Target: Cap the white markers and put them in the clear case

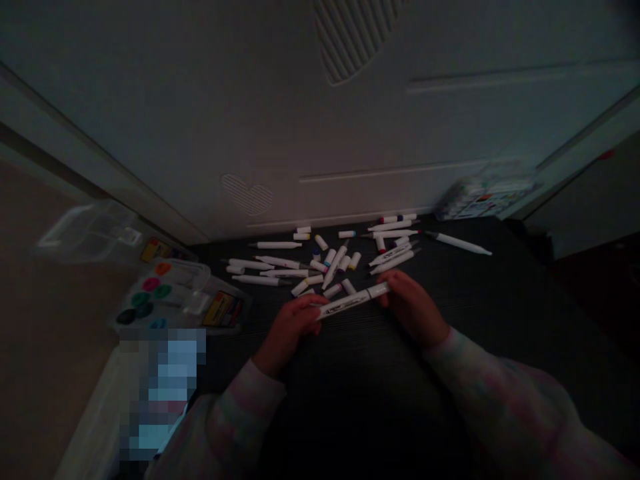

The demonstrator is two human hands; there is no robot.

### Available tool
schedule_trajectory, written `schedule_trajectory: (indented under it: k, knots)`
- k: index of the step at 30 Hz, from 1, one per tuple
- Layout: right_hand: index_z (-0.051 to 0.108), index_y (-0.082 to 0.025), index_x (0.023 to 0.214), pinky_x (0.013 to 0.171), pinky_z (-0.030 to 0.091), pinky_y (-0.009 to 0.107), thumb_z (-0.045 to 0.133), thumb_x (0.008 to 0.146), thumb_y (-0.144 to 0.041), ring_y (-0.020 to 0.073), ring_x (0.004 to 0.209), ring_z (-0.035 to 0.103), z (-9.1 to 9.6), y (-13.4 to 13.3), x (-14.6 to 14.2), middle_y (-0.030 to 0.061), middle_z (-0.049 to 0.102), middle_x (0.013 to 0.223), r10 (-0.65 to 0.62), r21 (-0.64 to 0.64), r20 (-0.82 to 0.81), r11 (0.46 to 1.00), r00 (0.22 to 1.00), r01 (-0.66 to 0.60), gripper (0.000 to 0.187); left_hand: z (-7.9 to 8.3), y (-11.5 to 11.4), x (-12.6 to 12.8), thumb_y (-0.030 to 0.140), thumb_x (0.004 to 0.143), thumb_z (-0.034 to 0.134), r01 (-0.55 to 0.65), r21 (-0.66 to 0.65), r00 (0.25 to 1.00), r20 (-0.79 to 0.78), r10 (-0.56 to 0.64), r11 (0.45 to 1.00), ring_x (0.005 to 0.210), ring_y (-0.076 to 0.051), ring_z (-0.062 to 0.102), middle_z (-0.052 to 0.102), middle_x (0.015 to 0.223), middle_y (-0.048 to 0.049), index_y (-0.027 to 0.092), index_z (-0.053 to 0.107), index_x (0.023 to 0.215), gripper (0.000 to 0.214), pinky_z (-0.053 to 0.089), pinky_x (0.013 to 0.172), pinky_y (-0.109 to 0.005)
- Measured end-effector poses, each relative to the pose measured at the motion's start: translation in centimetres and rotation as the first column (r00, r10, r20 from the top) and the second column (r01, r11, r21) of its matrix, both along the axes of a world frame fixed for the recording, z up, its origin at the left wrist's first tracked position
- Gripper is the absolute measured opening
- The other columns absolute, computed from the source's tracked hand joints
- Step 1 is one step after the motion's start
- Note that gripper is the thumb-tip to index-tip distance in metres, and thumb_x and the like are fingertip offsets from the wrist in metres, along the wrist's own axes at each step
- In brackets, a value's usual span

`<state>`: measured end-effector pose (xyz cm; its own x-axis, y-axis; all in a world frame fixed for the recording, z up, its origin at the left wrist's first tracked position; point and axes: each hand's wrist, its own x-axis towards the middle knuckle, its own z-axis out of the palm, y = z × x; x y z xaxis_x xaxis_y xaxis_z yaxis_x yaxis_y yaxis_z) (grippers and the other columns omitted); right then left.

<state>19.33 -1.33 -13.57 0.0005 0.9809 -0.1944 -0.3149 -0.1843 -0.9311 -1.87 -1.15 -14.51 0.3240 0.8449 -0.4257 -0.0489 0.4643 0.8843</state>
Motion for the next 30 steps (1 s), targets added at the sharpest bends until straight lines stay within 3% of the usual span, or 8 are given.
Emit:
schedule_trajectory:
  k: [16, 30]
  knots:
    - [0.054, -0.020, 0.073, 0.058, 0.031, 0.028, 0.063, 0.072, -0.036, 0.0124, 0.055, 0.043, -1.2, 0.0, 0.5, -0.0042, 0.051, 0.052, 0.055, -0.024, 0.053, 0.998, 0.997, -0.054, 0.018, 0.0, 0.0, 0.0, 0.038, 0.067, 0.058, 0.007, 0.014, 1.000, 0.015, -0.007, 1.000, 0.045, -0.009, 0.035, 0.048, 0.047, 0.0033, 0.014, 0.058, 0.087, 0.032, 0.019, 0.049, -0.023]
    - [0.053, -0.020, 0.068, 0.058, 0.031, 0.028, 0.061, 0.072, -0.033, 0.0126, 0.054, 0.042, -0.9, 0.0, 0.5, -0.0045, 0.049, 0.050, 0.050, -0.015, 0.073, 0.999, 0.996, -0.049, 0.015, -0.1, 0.0, -0.1, 0.038, 0.067, 0.058, 0.025, 0.032, 1.000, 0.007, -0.025, 0.999, 0.046, -0.009, 0.035, 0.048, 0.049, 0.0030, 0.015, 0.059, 0.086, 0.030, 0.019, 0.049, -0.023]
